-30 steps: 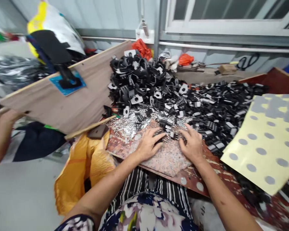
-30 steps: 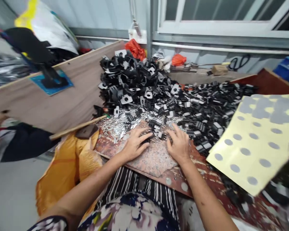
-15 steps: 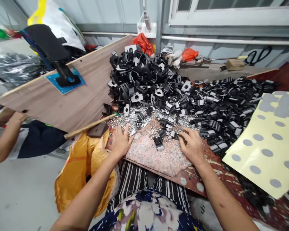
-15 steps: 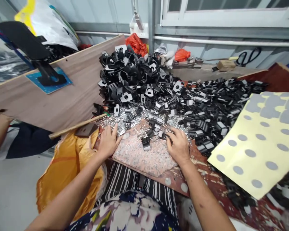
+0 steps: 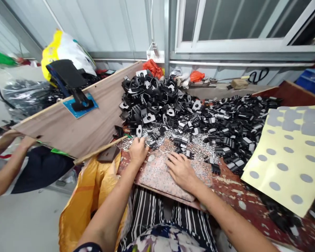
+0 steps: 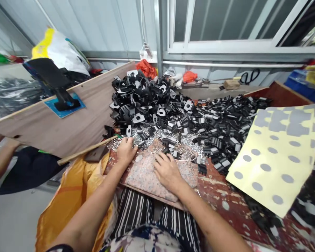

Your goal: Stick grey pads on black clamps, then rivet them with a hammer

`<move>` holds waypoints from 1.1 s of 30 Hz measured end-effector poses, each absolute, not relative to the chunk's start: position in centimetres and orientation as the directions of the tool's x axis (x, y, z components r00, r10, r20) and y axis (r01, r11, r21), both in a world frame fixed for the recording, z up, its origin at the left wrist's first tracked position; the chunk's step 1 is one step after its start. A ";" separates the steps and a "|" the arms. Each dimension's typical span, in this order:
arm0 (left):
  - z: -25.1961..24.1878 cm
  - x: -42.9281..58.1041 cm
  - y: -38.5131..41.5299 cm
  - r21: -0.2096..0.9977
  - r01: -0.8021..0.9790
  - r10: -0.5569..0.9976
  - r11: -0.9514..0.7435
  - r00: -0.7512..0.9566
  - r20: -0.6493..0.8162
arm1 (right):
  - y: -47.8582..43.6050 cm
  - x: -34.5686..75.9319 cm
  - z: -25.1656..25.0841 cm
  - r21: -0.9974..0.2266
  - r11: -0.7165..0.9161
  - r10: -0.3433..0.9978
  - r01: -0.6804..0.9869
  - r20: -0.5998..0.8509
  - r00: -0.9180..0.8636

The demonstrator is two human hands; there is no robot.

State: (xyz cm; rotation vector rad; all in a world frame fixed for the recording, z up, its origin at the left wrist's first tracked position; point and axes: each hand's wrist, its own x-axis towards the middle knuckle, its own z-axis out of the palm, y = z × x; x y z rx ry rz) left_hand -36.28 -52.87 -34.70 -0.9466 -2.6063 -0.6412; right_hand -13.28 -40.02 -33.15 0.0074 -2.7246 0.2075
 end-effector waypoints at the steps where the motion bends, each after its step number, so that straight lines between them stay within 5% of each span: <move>1: -34.7 -36.7 -52.9 0.346 0.640 0.490 0.686 -0.758 0.431 | -39.2 -13.2 -33.6 -0.152 0.988 0.073 0.008 0.427 -0.902; 8: -35.1 -39.0 -52.8 0.632 0.509 0.243 0.585 -0.853 0.462 | -37.0 -11.9 -34.7 -0.270 0.952 0.260 0.141 0.478 -0.839; 12: -34.4 -37.0 -50.8 0.696 0.578 0.275 0.426 -0.816 0.509 | -37.3 -11.9 -34.5 -0.285 0.921 0.378 0.266 0.486 -0.788; 20: -32.3 -31.1 -46.7 0.613 0.789 0.669 0.026 -0.470 0.576 | -36.8 -11.8 -34.2 -0.372 0.837 0.546 0.401 0.530 -0.648; 25: -32.0 -30.7 -48.6 0.583 0.810 0.667 0.058 -0.466 0.582 | -36.7 -11.7 -34.2 -0.423 0.821 0.567 0.384 0.521 -0.638; 30: -32.9 -27.8 -50.9 0.358 0.933 0.885 0.028 -0.190 0.425 | -36.6 -11.8 -34.2 -0.313 0.913 0.393 0.261 0.506 -0.768; 33: -32.9 -28.7 -51.3 0.403 0.907 0.831 0.124 -0.317 0.457 | -36.7 -11.8 -34.0 -0.283 0.903 0.429 0.323 0.561 -0.708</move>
